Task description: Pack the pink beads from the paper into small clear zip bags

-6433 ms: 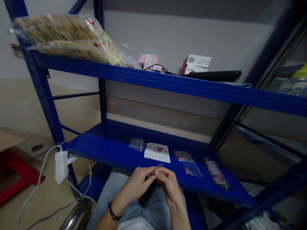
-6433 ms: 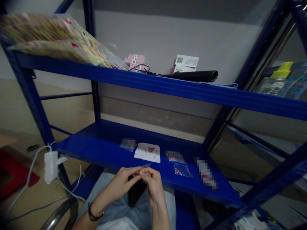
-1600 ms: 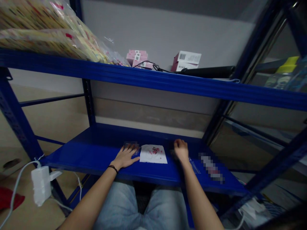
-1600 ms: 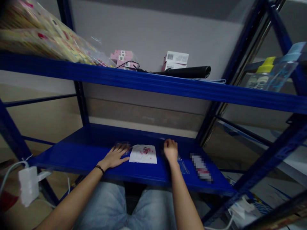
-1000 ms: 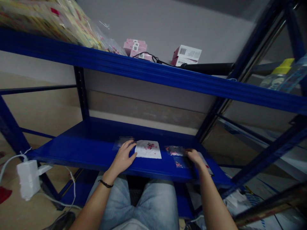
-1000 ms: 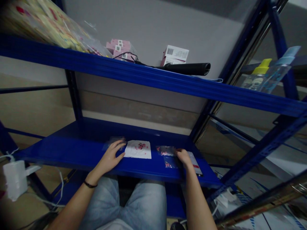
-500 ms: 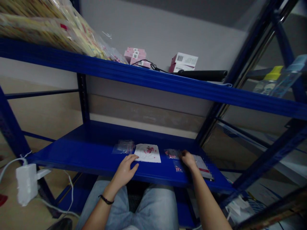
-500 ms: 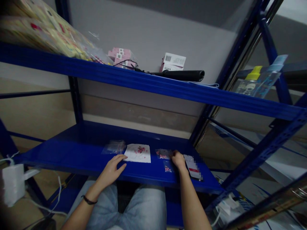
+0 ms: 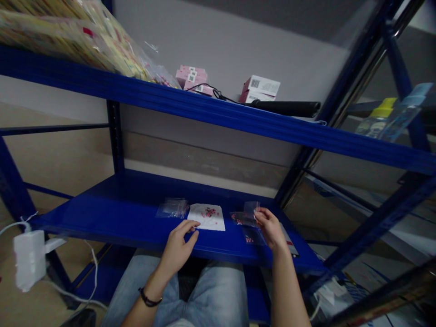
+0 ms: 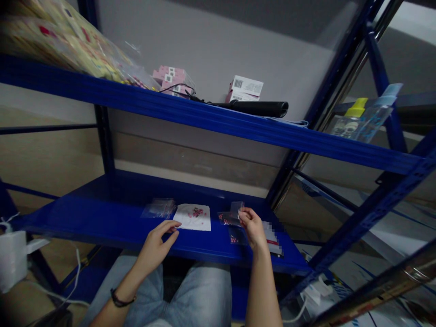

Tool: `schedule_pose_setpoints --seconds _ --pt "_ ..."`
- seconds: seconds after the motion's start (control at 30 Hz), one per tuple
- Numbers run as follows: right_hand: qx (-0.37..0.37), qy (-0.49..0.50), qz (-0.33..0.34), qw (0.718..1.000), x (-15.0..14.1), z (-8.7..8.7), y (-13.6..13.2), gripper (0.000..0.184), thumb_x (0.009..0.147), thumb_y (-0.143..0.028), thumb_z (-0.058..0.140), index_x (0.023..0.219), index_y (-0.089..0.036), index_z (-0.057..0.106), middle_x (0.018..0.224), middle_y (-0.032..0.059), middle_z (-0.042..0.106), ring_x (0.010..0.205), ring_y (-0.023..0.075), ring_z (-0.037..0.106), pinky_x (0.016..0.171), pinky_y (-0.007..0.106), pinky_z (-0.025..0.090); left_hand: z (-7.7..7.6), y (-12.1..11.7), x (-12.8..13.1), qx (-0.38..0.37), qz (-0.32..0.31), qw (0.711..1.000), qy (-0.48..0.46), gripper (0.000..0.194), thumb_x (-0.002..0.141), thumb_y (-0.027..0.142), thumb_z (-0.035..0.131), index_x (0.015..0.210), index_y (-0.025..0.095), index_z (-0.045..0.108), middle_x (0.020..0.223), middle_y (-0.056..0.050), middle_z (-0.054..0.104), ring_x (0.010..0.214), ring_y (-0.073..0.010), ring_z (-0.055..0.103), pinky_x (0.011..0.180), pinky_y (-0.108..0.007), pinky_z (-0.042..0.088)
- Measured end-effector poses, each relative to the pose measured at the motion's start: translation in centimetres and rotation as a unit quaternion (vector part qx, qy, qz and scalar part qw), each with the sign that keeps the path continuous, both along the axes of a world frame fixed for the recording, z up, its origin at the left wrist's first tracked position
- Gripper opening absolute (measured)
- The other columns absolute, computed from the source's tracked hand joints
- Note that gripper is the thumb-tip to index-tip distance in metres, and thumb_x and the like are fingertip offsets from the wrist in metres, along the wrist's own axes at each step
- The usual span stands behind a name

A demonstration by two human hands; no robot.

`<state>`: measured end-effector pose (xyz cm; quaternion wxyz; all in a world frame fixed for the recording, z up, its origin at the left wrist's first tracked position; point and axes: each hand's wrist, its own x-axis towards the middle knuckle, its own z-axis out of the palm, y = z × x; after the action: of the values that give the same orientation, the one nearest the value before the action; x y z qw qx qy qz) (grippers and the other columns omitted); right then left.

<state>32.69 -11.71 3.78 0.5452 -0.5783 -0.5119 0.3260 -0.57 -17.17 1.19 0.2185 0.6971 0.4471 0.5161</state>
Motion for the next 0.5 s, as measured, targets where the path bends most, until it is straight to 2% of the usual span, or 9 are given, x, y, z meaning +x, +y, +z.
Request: schedule_pose_setpoints --seconds 0.1,0.17,0.23,0.3,0.37,0.5 --pt "0.065 0.09 0.075 0.991 -6.5 1.5 -4.0 0.033 0.077 -0.046 0.072 0.095 -0.02 0.063 0.074 0.0011 0.066 0.062 0.0143 0.057 0.059 0.025 0.043 3.1 -1.8 1.7 0.013 -0.046 0.999 -0.026 0.022 0.094 0.024 0.052 0.105 0.022 0.071 0.105 -0.006 0.071 0.091 -0.019 0.067 0.082 -0.029 0.053" --pt "0.085 0.085 0.124 0.985 -10.8 2.3 -6.6 0.027 0.083 -0.045 0.068 0.092 -0.019 0.065 0.076 0.0016 0.066 0.068 0.0151 0.058 0.066 0.026 0.045 4.8 -3.0 2.3 0.031 -0.078 0.996 -0.027 0.024 0.096 0.024 0.051 0.109 0.024 0.071 0.109 -0.005 0.071 0.1 -0.0191 0.065 0.09 -0.03 0.051" --pt "0.102 0.068 0.136 0.983 -14.4 2.8 -8.6 0.025 0.086 -0.043 0.065 0.094 -0.019 0.068 0.086 0.0034 0.068 0.081 0.018 0.06 0.076 0.028 0.046 5.9 -3.9 2.3 0.04 -0.086 0.995 -0.03 0.025 0.096 0.024 0.051 0.111 0.026 0.07 0.111 -0.004 0.07 0.104 -0.0188 0.064 0.093 -0.029 0.05" --pt "0.103 0.068 0.142 0.982 -16.8 2.8 -9.9 0.025 0.087 -0.043 0.065 0.095 -0.02 0.069 0.093 0.0044 0.069 0.088 0.0199 0.061 0.081 0.029 0.047 6.2 -4.4 1.7 0.04 -0.066 0.996 -0.037 0.023 0.096 0.025 0.052 0.11 0.025 0.071 0.108 -0.005 0.071 0.102 -0.019 0.065 0.09 -0.029 0.052" --pt "0.091 0.085 0.143 0.982 -18.2 2.4 -10.5 0.026 0.085 -0.043 0.067 0.095 -0.02 0.069 0.089 0.0039 0.069 0.082 0.0195 0.061 0.077 0.029 0.047 5.9 -4.7 0.8 0.042 -0.036 0.998 -0.036 0.022 0.095 0.026 0.053 0.106 0.023 0.072 0.105 -0.006 0.072 0.098 -0.02 0.066 0.086 -0.029 0.053" --pt "0.08 0.07 0.12 0.987 -19.0 1.2 -10.3 0.027 0.084 -0.044 0.067 0.093 -0.019 0.068 0.082 0.0032 0.067 0.073 0.0177 0.058 0.068 0.027 0.046 5.4 -5.1 -0.8 0.041 0.001 0.999 -0.024 0.022 0.095 0.028 0.053 0.105 0.023 0.072 0.102 -0.007 0.071 0.094 -0.0202 0.067 0.084 -0.029 0.054"
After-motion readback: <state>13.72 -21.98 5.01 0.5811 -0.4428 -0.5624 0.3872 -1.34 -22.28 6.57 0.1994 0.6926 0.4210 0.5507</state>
